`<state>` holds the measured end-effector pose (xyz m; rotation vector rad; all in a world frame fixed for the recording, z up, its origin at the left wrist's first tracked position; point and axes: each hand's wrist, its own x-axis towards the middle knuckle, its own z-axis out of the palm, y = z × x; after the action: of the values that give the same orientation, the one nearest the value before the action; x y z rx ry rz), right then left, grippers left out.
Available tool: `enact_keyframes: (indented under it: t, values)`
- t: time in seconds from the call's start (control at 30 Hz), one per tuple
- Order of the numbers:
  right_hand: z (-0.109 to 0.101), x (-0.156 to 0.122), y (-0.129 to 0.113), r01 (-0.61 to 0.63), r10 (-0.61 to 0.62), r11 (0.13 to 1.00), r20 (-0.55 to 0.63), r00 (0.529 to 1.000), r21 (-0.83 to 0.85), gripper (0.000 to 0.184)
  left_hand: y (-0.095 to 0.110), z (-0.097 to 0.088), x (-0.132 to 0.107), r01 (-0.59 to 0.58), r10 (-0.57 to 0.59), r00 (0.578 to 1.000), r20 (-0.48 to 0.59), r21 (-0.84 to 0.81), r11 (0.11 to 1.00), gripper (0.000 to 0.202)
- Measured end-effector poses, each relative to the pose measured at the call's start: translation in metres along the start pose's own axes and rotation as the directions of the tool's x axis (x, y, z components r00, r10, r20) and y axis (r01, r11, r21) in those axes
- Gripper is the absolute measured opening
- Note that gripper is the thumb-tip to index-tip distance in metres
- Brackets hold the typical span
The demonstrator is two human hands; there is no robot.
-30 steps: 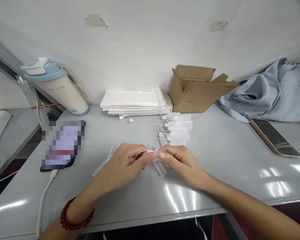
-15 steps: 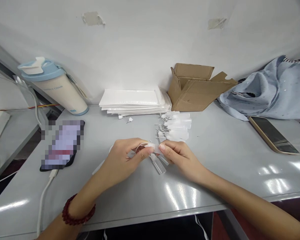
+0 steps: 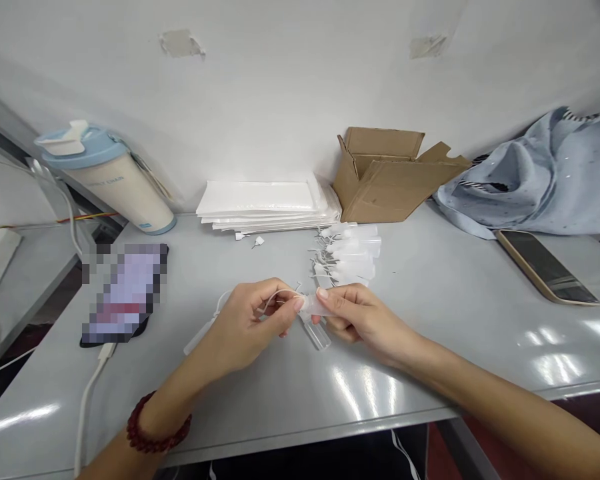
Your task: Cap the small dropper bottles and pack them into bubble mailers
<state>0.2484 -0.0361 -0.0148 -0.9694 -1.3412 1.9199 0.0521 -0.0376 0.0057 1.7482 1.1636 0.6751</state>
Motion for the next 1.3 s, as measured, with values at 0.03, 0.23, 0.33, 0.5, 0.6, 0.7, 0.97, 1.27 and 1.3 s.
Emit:
enact_keyframes:
  t: [0.03, 0.23, 0.33, 0.5, 0.6, 0.7, 0.97, 1.27, 1.3]
  values:
    - [-0.001, 0.000, 0.001, -0.015, 0.015, 1.000, 0.015, 1.000, 0.027, 0.048, 0.000, 0.000, 0.000, -0.004, 0.004, 1.000, -0.006, 0.016, 1.000, 0.024]
    - [0.001, -0.002, -0.005, -0.006, 0.007, 0.998, 0.013, 1.000, -0.068, 0.044, 0.000, 0.000, -0.001, -0.047, 0.048, 0.999, -0.020, 0.060, 0.997, 0.017]
    - [0.003, -0.005, -0.012, 0.136, -0.214, 0.895, -0.140, 0.967, -0.425, 0.039, -0.002, -0.002, 0.001, -0.068, 0.074, 0.995, -0.066, 0.086, 0.994, 0.014]
    - [-0.002, -0.004, -0.016, 0.114, -0.488, 0.592, -0.242, 0.838, -0.798, 0.023, -0.015, -0.009, 0.011, 0.052, -0.016, 0.985, -0.169, 0.209, 0.976, 0.032]
    - [-0.006, -0.003, -0.011, 0.051, -0.545, 0.440, -0.221, 0.809, -0.897, 0.022, -0.027, -0.013, 0.017, 0.073, 0.053, 0.961, -0.271, 0.435, 0.898, 0.032]
    - [-0.005, -0.003, -0.007, -0.042, -0.444, 0.264, -0.160, 0.882, -0.964, 0.023, -0.037, -0.017, 0.020, 0.066, 0.142, 0.948, -0.285, 0.612, 0.788, 0.034]
    - [0.003, -0.006, -0.005, -0.173, -0.247, -0.002, -0.167, 0.955, -0.985, 0.024, -0.051, -0.025, 0.028, 0.087, 0.079, 0.973, -0.216, 0.667, 0.740, 0.041]
    - [0.003, -0.007, -0.005, -0.229, -0.307, -0.115, -0.184, 0.934, -0.967, 0.021, -0.057, -0.031, 0.049, 0.092, 0.028, 0.987, -0.158, 0.698, 0.710, 0.045]
    - [0.003, -0.007, -0.006, -0.235, -0.308, -0.117, -0.189, 0.932, -0.965, 0.019, -0.058, -0.032, 0.052, 0.089, 0.028, 0.988, -0.154, 0.697, 0.712, 0.045]
